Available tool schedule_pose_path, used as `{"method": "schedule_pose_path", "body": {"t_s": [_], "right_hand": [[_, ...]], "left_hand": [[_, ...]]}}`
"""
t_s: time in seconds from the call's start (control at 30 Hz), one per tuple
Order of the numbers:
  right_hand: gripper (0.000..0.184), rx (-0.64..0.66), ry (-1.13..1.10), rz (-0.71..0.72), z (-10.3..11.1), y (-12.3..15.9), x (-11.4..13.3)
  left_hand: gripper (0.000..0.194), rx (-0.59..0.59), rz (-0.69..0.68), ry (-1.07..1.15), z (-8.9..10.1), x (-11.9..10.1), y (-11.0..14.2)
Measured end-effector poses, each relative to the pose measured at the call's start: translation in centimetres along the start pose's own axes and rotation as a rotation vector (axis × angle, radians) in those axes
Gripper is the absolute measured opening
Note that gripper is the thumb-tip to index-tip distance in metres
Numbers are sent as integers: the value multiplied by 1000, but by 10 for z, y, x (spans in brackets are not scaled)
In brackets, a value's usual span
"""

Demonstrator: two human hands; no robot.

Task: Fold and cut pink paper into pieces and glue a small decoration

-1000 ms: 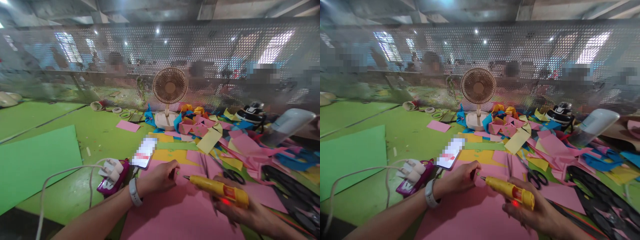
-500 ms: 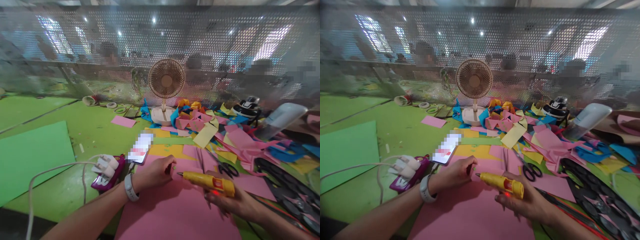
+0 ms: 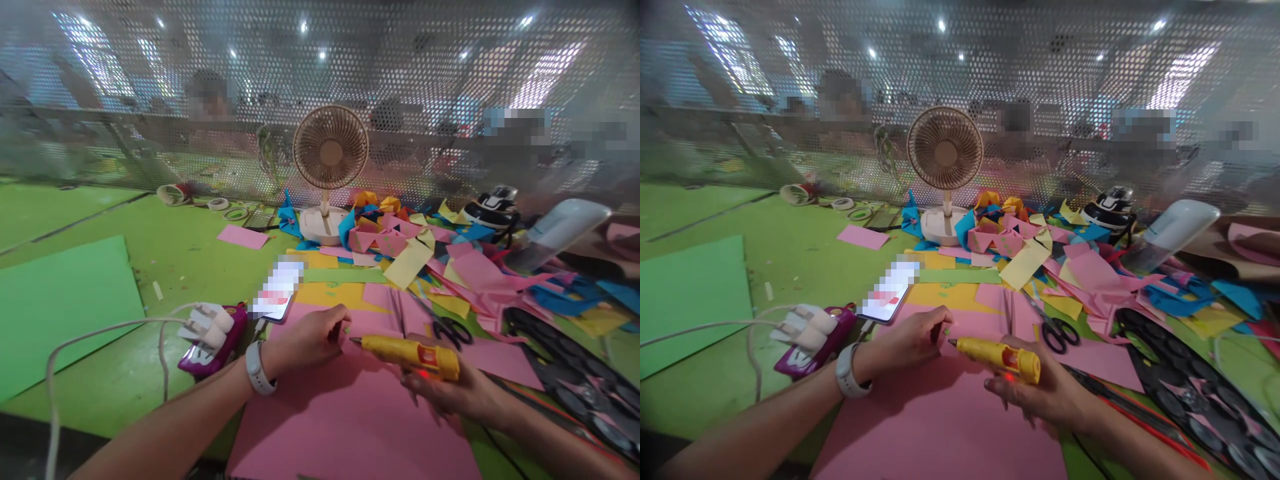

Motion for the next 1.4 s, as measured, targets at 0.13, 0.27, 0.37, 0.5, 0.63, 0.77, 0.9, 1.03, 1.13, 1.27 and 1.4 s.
{"method": "schedule_pose_path", "body": {"t_s": [0.13,0.27,0.37,0.5,0.63,0.77,0.9,1.03,1.13,1.27,1.4], "right_hand": [[29,4,7,-22,0,0,-2],[30,-10,13,-22,0,0,-3],[32,2,12,-7,-1,0,-3],[34,0,1,-7,-1,-1,-1],[39,1,-1,-31,-1,-1,3],[41,-4,22,-69,-2,-1,8],[43,-26,35,-84,-2,-1,5],[45,-51,54,-100,-1,-1,0],[46,-63,94,-123,-2,-1,0],[47,-67,117,-119,-3,-2,5],[48,-73,95,-99,-4,-2,6]], "left_hand": [[17,0,2,13,1,-2,0],[17,17,5,36,3,-5,0],[17,27,13,47,4,-5,0],[15,38,21,55,3,-3,0],[17,40,27,47,2,-2,0],[16,45,21,42,2,-2,0],[16,51,10,34,2,-1,1],[15,62,6,33,2,-1,0],[15,56,17,22,2,-1,0],[16,56,16,10,2,-1,0],[14,51,-2,14,2,-2,0]]}}
Point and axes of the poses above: each hand's wrist, its own y-axis away from the middle knuckle, its own z-axis out of the back of the hand, x = y × z, the point moved 1 cm from there along -y, towards the middle knuckle, and after that the axes turned 6 degrees about x, right-handed, at the moved point
